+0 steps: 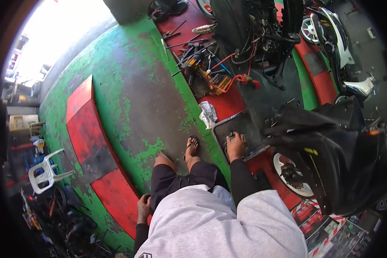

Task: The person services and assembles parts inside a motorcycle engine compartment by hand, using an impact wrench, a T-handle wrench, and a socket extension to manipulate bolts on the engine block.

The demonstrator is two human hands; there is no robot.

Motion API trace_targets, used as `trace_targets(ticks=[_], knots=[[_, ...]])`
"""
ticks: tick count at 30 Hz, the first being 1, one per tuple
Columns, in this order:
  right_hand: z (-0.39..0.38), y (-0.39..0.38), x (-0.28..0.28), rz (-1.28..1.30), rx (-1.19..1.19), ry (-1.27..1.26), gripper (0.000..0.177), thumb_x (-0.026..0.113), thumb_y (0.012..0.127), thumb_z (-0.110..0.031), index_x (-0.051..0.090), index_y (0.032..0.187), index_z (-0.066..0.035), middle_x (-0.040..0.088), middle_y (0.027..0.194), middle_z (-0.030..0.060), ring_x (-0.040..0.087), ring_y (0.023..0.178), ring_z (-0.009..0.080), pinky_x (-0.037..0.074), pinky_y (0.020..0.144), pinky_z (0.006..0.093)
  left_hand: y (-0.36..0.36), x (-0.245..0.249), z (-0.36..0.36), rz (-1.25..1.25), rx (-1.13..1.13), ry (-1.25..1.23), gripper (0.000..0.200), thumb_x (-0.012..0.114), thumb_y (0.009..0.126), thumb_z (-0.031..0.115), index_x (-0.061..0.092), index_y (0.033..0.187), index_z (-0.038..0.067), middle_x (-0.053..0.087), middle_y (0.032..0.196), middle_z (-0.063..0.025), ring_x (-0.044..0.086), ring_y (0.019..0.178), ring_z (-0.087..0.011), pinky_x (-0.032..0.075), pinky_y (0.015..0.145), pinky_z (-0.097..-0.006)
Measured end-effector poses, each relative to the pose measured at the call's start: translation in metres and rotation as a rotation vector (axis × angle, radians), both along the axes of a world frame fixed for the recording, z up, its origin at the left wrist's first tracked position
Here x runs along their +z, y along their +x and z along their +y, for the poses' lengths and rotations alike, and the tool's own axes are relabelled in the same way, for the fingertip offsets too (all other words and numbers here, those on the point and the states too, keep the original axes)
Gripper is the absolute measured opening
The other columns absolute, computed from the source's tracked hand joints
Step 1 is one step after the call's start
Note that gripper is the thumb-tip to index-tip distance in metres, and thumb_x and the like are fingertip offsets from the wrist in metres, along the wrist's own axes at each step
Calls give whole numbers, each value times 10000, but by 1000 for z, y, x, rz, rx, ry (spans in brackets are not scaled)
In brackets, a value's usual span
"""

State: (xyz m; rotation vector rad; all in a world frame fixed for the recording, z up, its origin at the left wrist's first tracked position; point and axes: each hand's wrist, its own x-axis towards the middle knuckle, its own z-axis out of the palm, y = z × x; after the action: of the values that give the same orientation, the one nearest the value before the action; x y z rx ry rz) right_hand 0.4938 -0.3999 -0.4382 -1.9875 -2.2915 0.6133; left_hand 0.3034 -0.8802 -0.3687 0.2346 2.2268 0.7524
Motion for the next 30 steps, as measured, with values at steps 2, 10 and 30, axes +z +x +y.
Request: trace_targets(ticks=[2,10,30], knots=[[8,-18,10,53,114,4,491,703,866,-310,579,1315,-157,598,1213,146,616,1072,378,513,868,478,-39,-18,1,-1,-38,-36,184,626,915,91,676,1055,-17,727,971,-164,709,874,-228,543,783,-346],[53,-163,-17,-87,105,-275,607,665,889,-292,450,1441,-158,526,1335,154,609,1102,388,519,870,494,-293,-90,102,-69,-384,-173,177,654,873,116,683,998,-6,714,912,-192,702,875,-322,541,780,-392],[123,-274,-39,94,-59,-211,276,656,889,-231,639,1148,-138,612,1121,105,629,967,361,526,803,455,-365,-97,482,-171,-1003,213,378,682,865,172,597,1217,63,641,1057,-178,619,1060,-382,536,846,-434]])
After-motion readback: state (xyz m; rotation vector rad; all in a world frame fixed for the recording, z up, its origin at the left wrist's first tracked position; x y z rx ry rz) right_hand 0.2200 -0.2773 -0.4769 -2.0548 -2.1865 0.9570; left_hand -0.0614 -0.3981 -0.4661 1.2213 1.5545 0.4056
